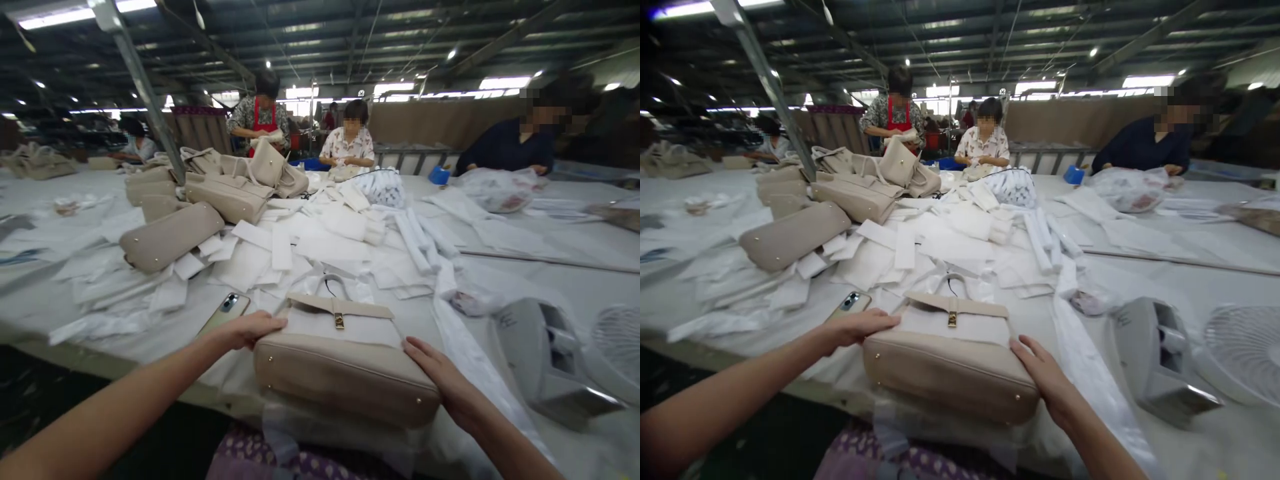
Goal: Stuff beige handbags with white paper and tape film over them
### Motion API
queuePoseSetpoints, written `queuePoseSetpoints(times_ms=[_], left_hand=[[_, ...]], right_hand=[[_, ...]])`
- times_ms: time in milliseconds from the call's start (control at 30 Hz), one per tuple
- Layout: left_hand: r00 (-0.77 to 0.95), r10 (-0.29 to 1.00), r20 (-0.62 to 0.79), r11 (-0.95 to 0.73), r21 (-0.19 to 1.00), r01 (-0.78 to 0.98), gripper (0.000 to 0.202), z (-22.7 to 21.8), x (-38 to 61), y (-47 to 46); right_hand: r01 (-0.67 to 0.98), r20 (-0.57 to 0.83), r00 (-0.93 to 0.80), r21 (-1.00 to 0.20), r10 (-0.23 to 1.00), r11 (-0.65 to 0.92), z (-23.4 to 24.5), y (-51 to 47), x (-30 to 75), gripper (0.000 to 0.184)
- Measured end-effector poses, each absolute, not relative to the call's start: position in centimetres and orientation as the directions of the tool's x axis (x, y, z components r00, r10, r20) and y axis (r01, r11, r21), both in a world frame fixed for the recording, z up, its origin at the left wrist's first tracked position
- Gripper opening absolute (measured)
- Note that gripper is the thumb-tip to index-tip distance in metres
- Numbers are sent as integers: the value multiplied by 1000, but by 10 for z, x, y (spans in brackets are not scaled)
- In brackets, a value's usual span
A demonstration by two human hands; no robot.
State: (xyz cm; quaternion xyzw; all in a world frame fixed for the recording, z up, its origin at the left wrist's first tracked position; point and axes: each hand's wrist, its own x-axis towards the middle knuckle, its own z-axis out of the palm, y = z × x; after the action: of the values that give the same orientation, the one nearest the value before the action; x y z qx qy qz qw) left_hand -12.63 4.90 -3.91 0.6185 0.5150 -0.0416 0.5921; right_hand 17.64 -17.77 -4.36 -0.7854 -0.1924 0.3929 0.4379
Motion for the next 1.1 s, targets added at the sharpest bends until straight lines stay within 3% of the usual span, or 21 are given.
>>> queuePoseSetpoints(times_ms=[100,300,467,600,800,867,933,1033,1100], left_hand=[[437,622,-650,155,649,745,53,-41,-112,51],[485,690,-538,95,731,676,43,-71,-104,53],[482,748,-457,33,750,660,27,-83,-100,57],[453,805,-382,-42,726,686,20,-85,-95,64],[431,883,-186,-205,674,710,24,-64,-99,66],[428,899,-88,-264,672,692,27,-49,-107,58],[544,839,30,-432,645,631,31,-33,-114,45],[833,536,137,-797,407,446,37,-17,-120,19],[918,385,92,-912,193,363,40,-10,-116,4]], right_hand=[[-27,-476,609,-812,634,-583,-44,-162,175,61],[-197,-540,576,-820,613,-536,-72,-155,183,75],[-238,-548,577,-822,606,-517,-94,-149,191,80],[-184,-507,598,-840,620,-510,-91,-132,195,72],[-84,-390,690,-880,610,-467,-77,-130,197,46],[22,-282,715,-906,640,-423,-66,-145,195,43],[282,-82,663,-894,744,-350,-52,-165,192,43],[735,175,329,-664,928,-136,-34,-190,183,42],[880,204,132,-474,970,-20,-27,-197,176,48]])
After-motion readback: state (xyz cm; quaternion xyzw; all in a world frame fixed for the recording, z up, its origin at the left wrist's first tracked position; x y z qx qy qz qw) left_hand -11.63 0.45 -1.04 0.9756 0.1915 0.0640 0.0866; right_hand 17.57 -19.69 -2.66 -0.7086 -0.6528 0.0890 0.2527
